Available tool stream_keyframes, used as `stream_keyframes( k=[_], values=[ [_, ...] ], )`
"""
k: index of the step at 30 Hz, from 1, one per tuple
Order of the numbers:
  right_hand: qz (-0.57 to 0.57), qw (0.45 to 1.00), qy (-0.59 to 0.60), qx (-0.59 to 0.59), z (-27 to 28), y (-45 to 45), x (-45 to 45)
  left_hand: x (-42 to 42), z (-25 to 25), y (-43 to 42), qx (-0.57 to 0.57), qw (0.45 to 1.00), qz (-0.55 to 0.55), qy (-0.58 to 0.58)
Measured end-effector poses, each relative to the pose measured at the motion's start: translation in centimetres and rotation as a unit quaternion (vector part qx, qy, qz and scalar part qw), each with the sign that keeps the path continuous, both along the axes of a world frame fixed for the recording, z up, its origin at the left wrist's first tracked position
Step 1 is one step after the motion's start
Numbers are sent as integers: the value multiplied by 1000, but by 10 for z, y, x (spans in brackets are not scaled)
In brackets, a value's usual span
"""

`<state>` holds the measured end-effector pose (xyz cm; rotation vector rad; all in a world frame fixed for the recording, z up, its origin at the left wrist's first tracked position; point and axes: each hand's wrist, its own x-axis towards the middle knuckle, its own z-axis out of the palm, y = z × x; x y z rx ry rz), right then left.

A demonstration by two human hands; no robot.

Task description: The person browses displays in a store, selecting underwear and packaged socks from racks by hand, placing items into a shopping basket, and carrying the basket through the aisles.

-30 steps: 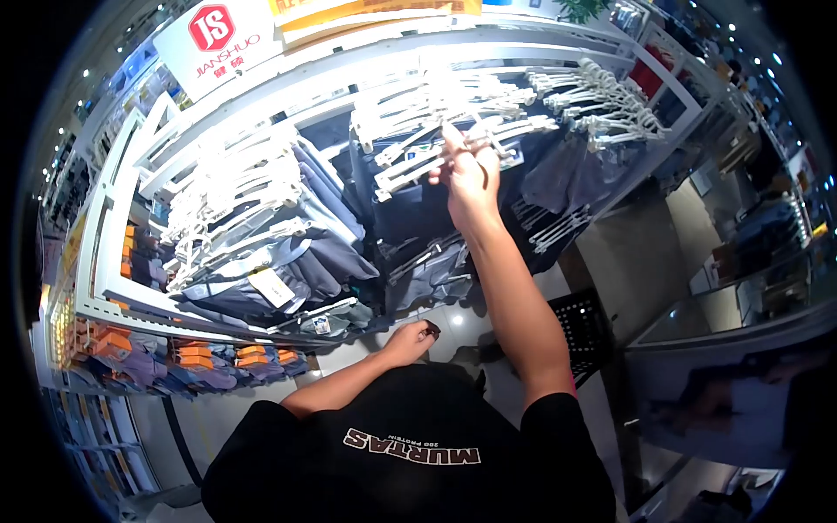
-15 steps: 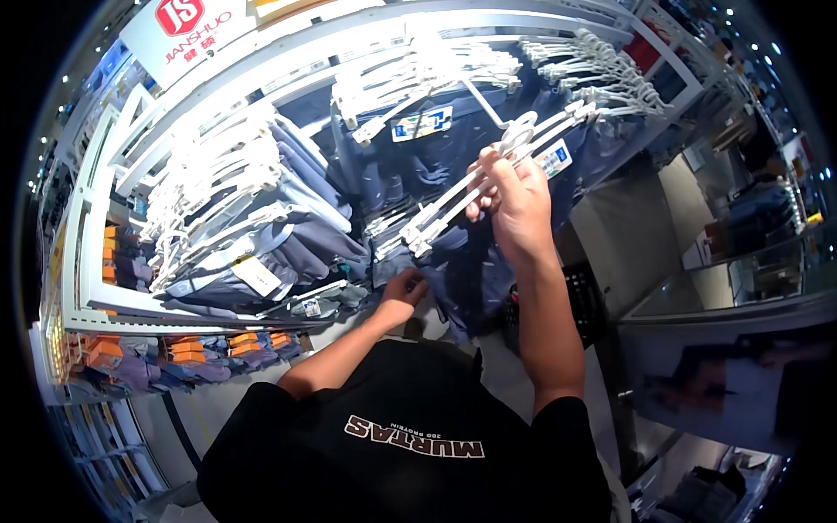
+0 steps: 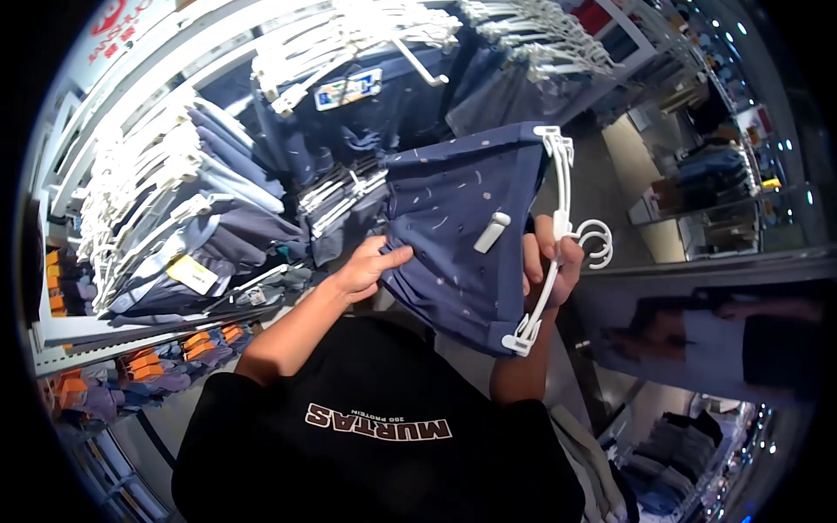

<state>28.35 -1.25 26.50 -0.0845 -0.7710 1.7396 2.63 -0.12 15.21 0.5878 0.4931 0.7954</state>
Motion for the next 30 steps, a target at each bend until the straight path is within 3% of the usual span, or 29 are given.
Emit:
stream_keyframes(
  k=[5, 12, 30],
  values=[
    [-100, 995, 9, -7, -17, -26, 29, 2, -1, -6, 51, 998, -2, 46],
    [-99, 995, 32, 3, -22, -33, 31, 7, 10, -13, 90, 995, 1, 41],
    [-87, 996, 12, -14, -23, -16, 16, 0, -1, -15, -49, 996, 62, 32]
  ],
)
